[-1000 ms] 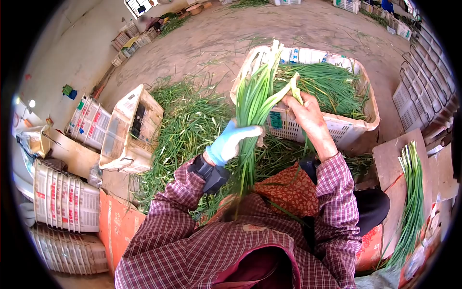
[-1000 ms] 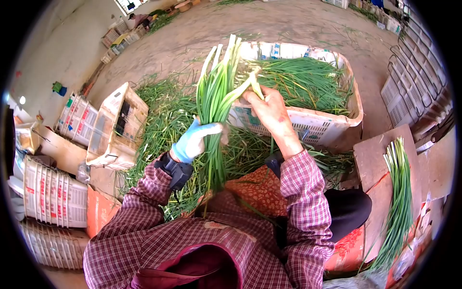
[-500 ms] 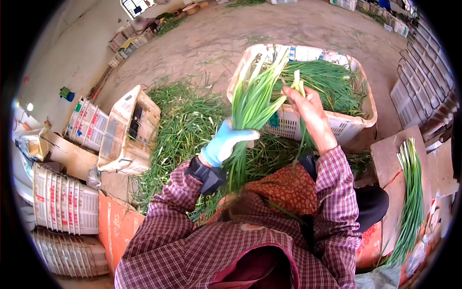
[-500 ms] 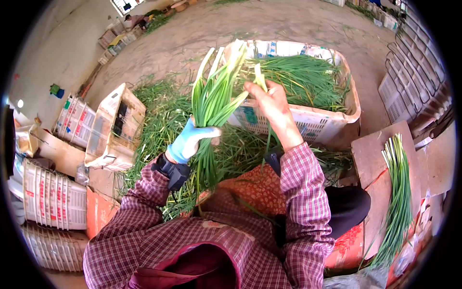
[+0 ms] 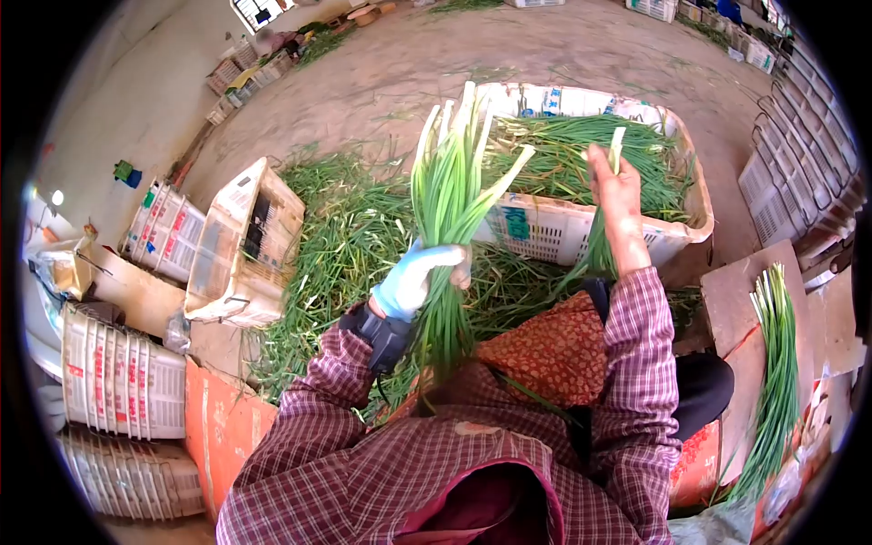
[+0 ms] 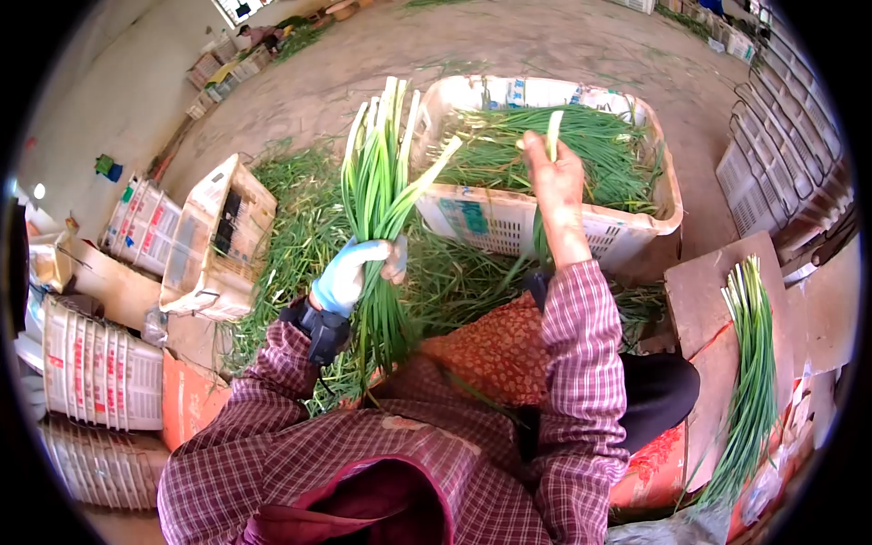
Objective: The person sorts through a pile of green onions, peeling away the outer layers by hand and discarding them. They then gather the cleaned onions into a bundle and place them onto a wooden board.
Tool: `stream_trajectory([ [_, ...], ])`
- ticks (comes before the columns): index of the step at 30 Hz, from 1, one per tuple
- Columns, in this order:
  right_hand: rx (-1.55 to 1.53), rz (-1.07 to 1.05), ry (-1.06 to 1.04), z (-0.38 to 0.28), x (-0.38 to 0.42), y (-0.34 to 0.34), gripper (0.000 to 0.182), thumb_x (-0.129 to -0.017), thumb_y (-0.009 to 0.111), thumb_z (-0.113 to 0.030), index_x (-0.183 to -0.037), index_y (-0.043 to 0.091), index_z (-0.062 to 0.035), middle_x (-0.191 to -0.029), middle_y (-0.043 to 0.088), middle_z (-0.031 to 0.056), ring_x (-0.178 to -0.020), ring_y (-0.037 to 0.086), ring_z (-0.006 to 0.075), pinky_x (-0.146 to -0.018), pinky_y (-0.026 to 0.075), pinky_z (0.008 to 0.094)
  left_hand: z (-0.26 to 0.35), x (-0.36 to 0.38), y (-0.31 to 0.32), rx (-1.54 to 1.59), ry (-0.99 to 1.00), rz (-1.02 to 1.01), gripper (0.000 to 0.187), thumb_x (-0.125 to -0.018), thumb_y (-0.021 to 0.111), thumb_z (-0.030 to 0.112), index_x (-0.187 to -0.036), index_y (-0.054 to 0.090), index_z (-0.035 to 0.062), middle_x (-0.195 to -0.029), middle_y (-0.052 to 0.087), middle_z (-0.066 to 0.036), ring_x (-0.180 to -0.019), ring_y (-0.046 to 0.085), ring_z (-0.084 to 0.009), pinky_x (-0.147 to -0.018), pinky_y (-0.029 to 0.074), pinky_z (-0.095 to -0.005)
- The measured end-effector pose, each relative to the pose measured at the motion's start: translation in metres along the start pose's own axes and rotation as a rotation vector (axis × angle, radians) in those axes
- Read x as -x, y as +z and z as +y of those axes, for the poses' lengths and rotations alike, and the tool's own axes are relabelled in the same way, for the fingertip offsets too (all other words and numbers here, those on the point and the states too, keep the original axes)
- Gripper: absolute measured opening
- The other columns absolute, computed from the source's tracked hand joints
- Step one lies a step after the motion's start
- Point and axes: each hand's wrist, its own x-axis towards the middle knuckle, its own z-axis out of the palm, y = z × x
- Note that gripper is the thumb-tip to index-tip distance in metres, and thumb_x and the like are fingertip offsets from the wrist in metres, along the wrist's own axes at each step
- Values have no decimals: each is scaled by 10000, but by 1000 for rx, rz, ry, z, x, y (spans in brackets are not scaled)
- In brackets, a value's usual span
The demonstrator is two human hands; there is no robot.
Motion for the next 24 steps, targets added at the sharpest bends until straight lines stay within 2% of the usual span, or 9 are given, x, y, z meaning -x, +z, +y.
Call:
stream_trajectory([
  [3, 102, -357, 9, -14, 31, 18, 318, -885, 659, -281, -1135, 613, -89, -679, 460, -85, -513, 371, 22, -453, 303, 177, -6, -4, -2, 103, -21, -85, 316, -861, 607, 217, -1108, 528, 36, -733, 489, -32, -643, 464, -142, -618, 396, -308],
  [6, -36, -546, 198, -20, 44, 32, 320, -895, 661, -277, -1147, 624, -84, -744, 501, -78, -590, 419, 17, -483, 313, 166, -11, -9, 5, 112, -52, -68, 352, -855, 616, 234, -1127, 522, 32, -748, 489, -30, -638, 457, -148, -617, 394, -310],
  [10, 92, -464, 162, -27, 43, 33, 313, -886, 674, -310, -1039, 627, -41, -707, 499, -71, -574, 432, 23, -473, 312, 170, -16, -13, -4, 186, -61, -154, 484, -897, 588, 381, -1203, 508, 15, -878, 582, -77, -764, 574, -195, -704, 478, -339],
  [11, 132, -440, 92, -25, 41, 32, 314, -871, 679, -319, -1002, 646, -35, -708, 559, -44, -559, 463, 40, -485, 354, 202, -10, -15, -7, 178, -57, -227, 497, -924, 552, 404, -1223, 515, 8, -989, 618, -110, -870, 618, -229, -774, 510, -381],
  [14, 211, -410, 8, -17, 40, 35, 331, -852, 687, -333, -956, 661, -20, -713, 632, 3, -541, 514, 66, -512, 418, 247, 0, -21, -1, 104, -23, -67, 435, -946, 532, 344, -1215, 532, 2, -1034, 629, -121, -910, 628, -241, -819, 511, -402],
  [15, 251, -403, -11, -16, 40, 37, 345, -848, 690, -338, -947, 658, -9, -718, 646, 22, -540, 535, 75, -527, 440, 261, 6, -24, 0, 147, -19, -133, 368, -951, 529, 259, -1213, 541, 1, -1066, 632, -122, -950, 631, -224, -860, 508, -386],
  [18, 339, -398, -35, -14, 42, 41, 366, -842, 692, -342, -946, 649, 6, -699, 644, 40, -538, 551, 94, -543, 455, 276, 20, -28, 17, -9, -9, -49, 463, -874, 631, 259, -1247, 500, 19, -1015, 614, -96, -873, 614, -190, -768, 511, -328],
  [22, 322, -422, -67, -14, 42, 40, 338, -829, 707, -316, -935, 673, 2, -678, 638, 44, -559, 558, 102, -546, 461, 288, 18, -34, 21, -61, -42, 61, 342, -831, 679, 177, -1127, 584, 35, -848, 621, -34, -736, 609, -141, -677, 502, -276],
  [24, 355, -439, -104, -8, 38, 33, 306, -831, 704, -290, -935, 681, -3, -684, 640, 43, -567, 555, 102, -547, 461, 290, 15, -32, 9, -16, -94, 45, 357, -843, 634, 93, -1194, 577, 62, -944, 627, -35, -800, 616, -143, -699, 508, -284],
])
